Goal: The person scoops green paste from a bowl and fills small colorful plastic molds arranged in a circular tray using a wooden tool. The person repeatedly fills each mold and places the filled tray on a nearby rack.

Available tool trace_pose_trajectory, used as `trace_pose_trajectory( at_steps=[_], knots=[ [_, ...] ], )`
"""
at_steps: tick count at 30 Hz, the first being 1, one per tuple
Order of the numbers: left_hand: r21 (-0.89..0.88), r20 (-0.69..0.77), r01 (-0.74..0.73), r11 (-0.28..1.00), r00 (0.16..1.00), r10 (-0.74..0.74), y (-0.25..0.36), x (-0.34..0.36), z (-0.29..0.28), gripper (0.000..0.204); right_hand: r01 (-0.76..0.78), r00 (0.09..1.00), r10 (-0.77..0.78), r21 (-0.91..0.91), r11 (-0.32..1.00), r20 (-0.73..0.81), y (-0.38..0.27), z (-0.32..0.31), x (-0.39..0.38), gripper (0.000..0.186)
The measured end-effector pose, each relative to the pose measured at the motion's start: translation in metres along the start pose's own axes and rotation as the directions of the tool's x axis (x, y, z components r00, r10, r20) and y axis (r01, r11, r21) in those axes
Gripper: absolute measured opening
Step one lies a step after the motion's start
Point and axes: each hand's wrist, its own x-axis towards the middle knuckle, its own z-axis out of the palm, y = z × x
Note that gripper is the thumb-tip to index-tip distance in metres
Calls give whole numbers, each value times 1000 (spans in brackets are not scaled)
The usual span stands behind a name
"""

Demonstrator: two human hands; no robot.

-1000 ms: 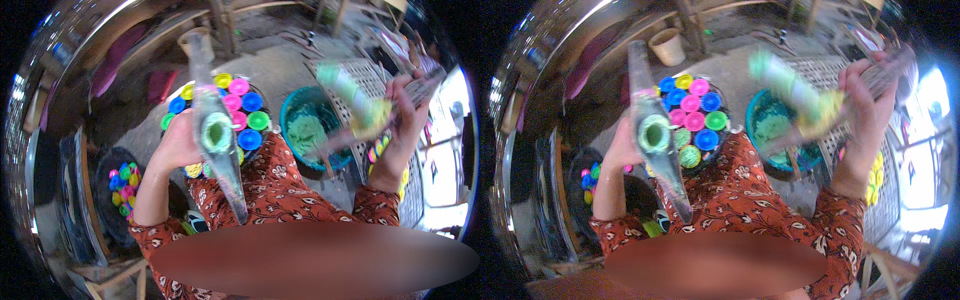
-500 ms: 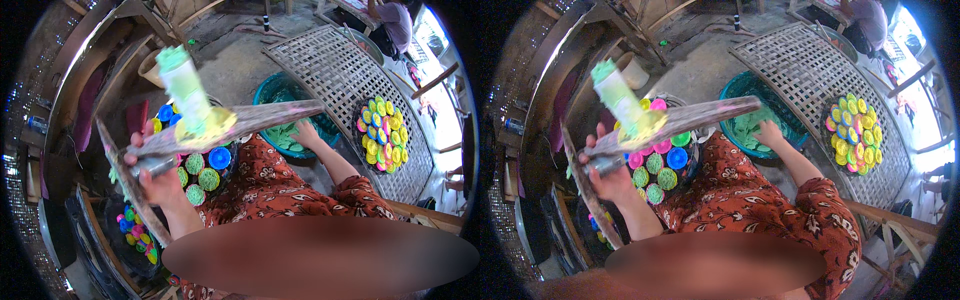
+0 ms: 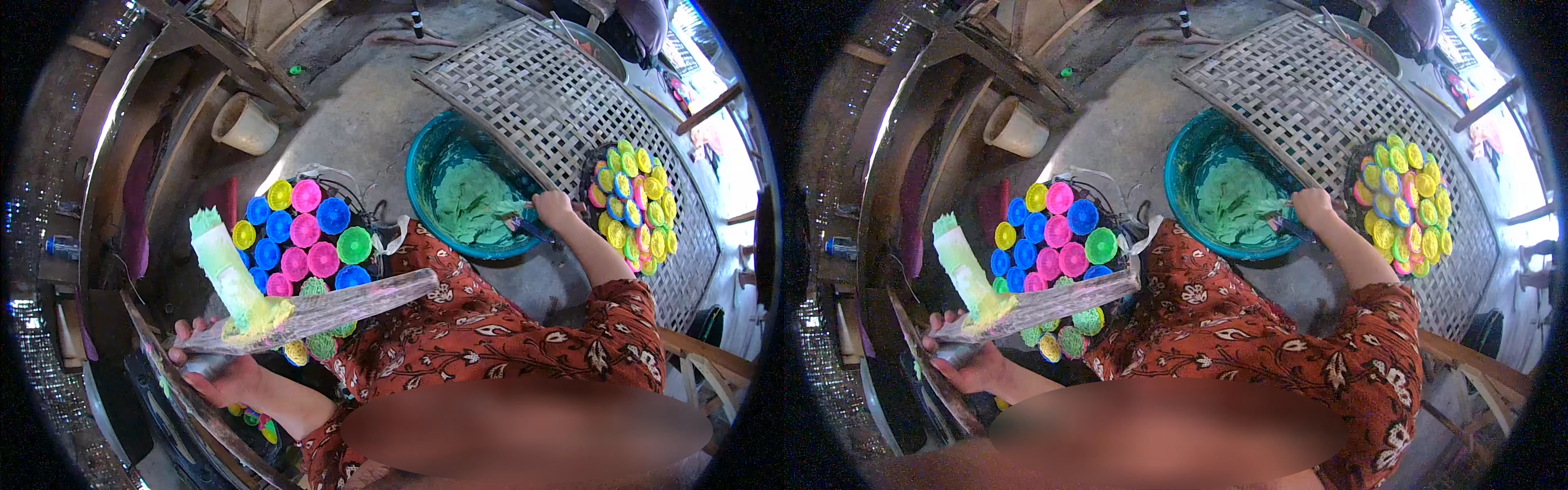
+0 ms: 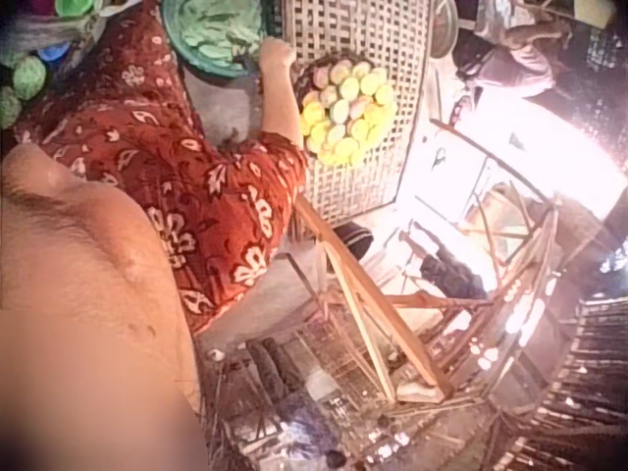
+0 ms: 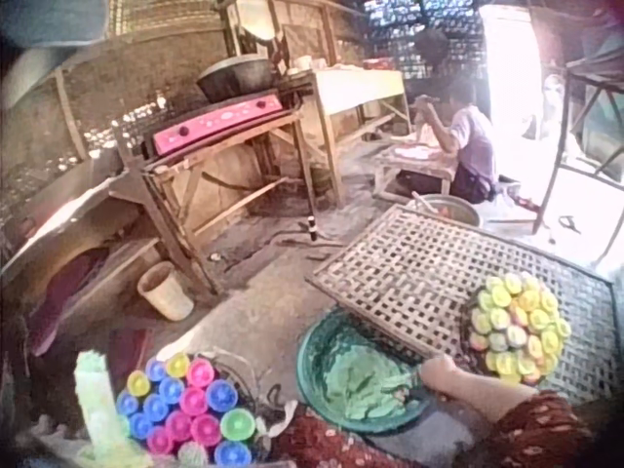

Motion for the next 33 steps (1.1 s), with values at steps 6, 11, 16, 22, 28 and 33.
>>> trace_pose_trajectory(
  at_steps=[6, 11, 16, 22, 28, 33],
  knots=[
    [189, -83, -29, 982, 995, 45, 13, -7, -2, 42, 47, 993, -55, 78, 996, 105, -24, 37, 35, 18],
    [184, -55, 3, 983, 998, 8, 21, -13, -1, 45, 45, 982, -81, 203, 978, 171, -38, 48, 46, 30],
    [241, 27, 13, 970, 999, -20, 17, -11, 14, 45, 54, 981, -96, 237, 970, 170, -39, 40, 39, 44],
    [103, 213, 132, 986, 965, -151, -6, -3, 13, 49, -17, 966, -151, 632, 774, 210, -17, -15, 9, 61],
    [207, 86, 550, 809, 814, -575, -80, 13, 12, 59, 55, 912, -391, 911, 410, 121, 6, -136, -50, 38],
    [684, 548, -100, 723, 725, -418, -113, 4, 73, 61, 265, 841, -537, 914, 306, -64, -10, -225, -93, 32]
  ],
)
